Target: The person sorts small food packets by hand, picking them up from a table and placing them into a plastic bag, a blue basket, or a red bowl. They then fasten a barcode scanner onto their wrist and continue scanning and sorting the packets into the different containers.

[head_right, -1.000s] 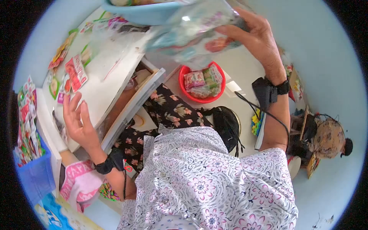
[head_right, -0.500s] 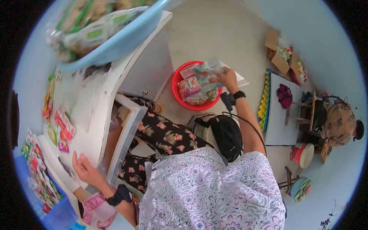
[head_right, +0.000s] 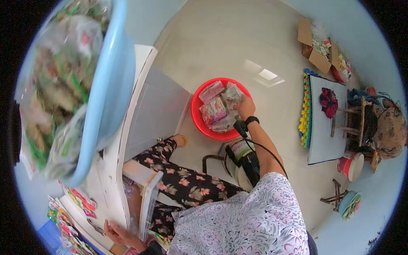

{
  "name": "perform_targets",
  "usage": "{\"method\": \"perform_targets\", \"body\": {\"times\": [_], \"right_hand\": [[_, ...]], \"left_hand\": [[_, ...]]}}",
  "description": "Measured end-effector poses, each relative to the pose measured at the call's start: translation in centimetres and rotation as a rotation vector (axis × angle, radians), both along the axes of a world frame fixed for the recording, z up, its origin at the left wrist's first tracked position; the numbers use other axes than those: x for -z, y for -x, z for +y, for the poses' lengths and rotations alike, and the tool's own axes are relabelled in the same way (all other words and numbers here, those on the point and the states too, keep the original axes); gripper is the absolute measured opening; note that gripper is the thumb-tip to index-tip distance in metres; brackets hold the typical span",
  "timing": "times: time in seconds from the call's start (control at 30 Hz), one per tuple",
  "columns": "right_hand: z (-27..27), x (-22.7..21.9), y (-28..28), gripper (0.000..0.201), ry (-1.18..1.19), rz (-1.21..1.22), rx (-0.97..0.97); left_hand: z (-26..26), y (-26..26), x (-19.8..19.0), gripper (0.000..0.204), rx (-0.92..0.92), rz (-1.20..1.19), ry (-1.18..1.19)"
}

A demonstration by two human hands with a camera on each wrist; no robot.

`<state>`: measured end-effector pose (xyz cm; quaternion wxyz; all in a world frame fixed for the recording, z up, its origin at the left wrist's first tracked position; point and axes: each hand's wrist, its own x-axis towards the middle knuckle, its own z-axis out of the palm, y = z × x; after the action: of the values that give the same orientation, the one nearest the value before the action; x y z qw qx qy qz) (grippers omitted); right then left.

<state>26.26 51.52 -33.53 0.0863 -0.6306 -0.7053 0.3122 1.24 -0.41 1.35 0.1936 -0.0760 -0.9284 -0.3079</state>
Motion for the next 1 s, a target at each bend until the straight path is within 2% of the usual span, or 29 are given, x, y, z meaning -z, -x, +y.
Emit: {"method": "perform_targets", "body": {"times": [0.03, 0.1, 0.13, 0.23, 0.33, 0.47, 0.63, 0.73, 0.83, 0.93, 1.0], "right_hand": [[0.4, 0.1, 0.4, 0.026, 0.045, 0.033, -0.013], [0.7, 1.7, 0.9, 0.023, -0.029, 0.0, -0.052], [0.9, 2.6, 1.1, 0.021, -0.069, -0.015, -0.07], [2.1, 4.1, 2.0, 0.022, -0.015, -0.066, -0.075], [2.2, 3.8, 2.9, 0.027, 0.194, -0.178, -0.072], [2.8, 5.8, 3.4, 0.039, 0.163, -0.177, -0.05], [3.1, 4.6, 3.5, 0.048, 0.102, -0.188, -0.057], [2.6, 3.9, 2.8, 0.026, -0.218, -0.296, -0.105], [2.9, 5.8, 2.0, 0.02, -0.118, -0.205, -0.103], [3.1, 7.5, 2.7, 0.018, 0.006, -0.237, -0.089], [3.3, 7.5, 3.8, 0.019, 0.009, -0.229, -0.116]], "left_hand": [[-0.1, 0.1, 0.1, 0.034, -0.006, -0.006, 0.02], [0.1, 0.3, -0.6, 0.034, -0.021, -0.027, 0.077], [0.8, -0.3, -1.4, 0.047, 0.031, -0.029, 0.167], [2.3, -0.8, -1.8, 0.047, -0.027, -0.053, 0.188], [2.4, -0.8, -2.2, 0.047, -0.036, -0.055, 0.208], [3.0, -1.3, -2.3, 0.047, -0.043, -0.062, 0.168], [3.3, -1.4, -2.8, 0.046, -0.032, -0.061, 0.236], [2.9, -1.2, -2.4, 0.045, -0.041, -0.05, 0.221], [2.5, -0.8, -2.2, 0.045, 0.003, -0.02, 0.23], [2.3, -0.6, -1.9, 0.044, -0.012, -0.011, 0.222], [2.5, -0.7, -2.0, 0.043, -0.045, -0.023, 0.24]]}}
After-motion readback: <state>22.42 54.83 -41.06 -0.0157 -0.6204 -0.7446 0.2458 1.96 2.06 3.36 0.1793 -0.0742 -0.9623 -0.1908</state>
